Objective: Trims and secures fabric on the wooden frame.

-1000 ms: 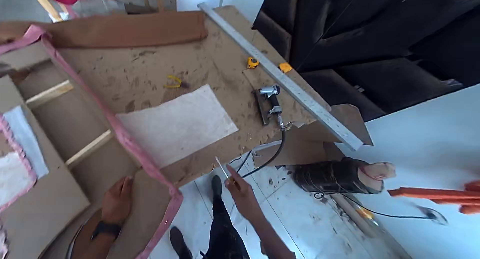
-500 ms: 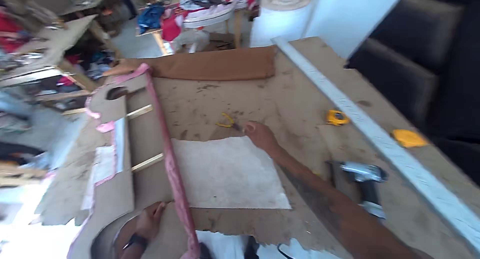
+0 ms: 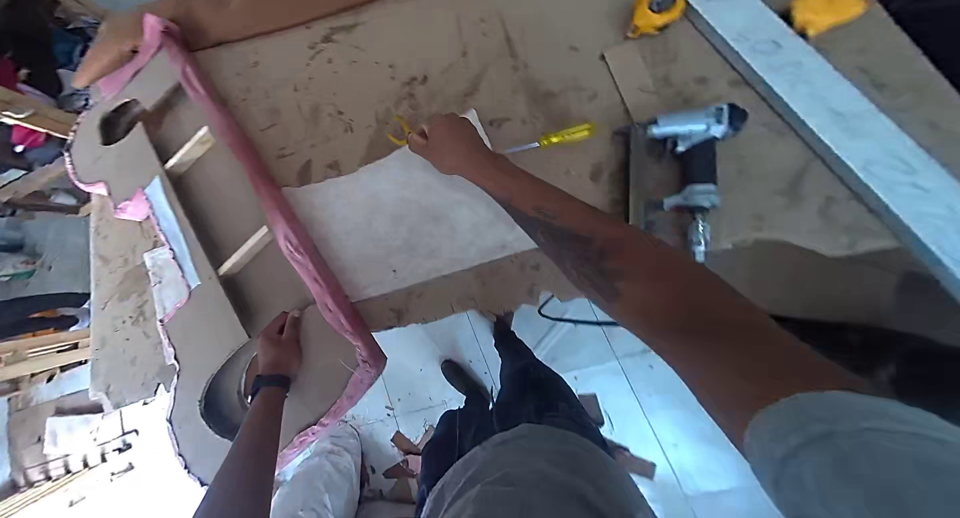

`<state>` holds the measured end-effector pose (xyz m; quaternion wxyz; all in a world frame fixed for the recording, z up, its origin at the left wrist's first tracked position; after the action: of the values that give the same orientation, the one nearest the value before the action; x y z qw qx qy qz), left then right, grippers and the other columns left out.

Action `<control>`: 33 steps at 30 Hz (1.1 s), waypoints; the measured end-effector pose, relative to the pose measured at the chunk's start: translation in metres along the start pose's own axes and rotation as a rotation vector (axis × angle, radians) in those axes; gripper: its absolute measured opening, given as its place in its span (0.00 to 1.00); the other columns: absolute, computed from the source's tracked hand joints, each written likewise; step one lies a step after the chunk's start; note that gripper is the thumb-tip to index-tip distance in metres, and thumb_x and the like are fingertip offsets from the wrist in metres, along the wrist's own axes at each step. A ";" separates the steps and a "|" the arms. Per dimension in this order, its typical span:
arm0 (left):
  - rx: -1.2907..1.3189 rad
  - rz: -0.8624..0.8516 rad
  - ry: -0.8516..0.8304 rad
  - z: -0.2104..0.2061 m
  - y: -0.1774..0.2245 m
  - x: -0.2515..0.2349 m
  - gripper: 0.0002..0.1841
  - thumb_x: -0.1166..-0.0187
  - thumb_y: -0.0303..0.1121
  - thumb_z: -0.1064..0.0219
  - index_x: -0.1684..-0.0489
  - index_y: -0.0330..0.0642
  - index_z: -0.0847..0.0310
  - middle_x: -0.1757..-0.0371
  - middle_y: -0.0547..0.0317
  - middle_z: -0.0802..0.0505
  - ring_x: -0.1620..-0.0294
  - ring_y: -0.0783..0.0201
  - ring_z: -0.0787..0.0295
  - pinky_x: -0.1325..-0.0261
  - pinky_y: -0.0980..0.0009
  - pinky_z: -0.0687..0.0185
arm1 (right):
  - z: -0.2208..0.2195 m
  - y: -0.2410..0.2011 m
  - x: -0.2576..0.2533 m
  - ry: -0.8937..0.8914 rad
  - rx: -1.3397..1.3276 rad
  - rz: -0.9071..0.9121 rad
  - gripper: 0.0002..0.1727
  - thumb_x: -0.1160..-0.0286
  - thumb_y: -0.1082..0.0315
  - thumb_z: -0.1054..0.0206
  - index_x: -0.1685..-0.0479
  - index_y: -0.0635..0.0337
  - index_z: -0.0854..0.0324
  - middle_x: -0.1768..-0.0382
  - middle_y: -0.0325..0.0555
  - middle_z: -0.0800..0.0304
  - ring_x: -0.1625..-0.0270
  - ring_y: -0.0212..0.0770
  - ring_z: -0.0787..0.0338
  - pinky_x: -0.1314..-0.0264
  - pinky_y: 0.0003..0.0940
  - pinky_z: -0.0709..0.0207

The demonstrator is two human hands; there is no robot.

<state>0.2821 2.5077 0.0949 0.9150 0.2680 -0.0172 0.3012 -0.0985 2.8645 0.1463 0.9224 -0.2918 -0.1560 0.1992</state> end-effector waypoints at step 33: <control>1.220 0.285 -0.612 -0.035 -0.005 0.319 0.11 0.14 0.33 0.34 0.47 0.33 0.15 0.75 0.50 0.14 0.83 0.66 0.25 0.80 0.73 0.26 | -0.258 -0.159 0.503 -0.325 -1.195 -0.291 0.23 0.12 0.55 0.36 0.26 0.56 0.19 0.46 0.57 0.09 0.54 0.55 0.06 0.52 0.49 0.07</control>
<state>0.5417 2.6949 0.1239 0.5069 0.8019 -0.1369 0.2850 0.4879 2.8527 0.1266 0.5826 -0.6980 -0.4163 -0.0081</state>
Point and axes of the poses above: each hand's wrist, its own x-axis away from the middle knuckle, its own z-axis out of the back of the hand, y = z × x, the point moved 3 cm from there along -x, towards the middle knuckle
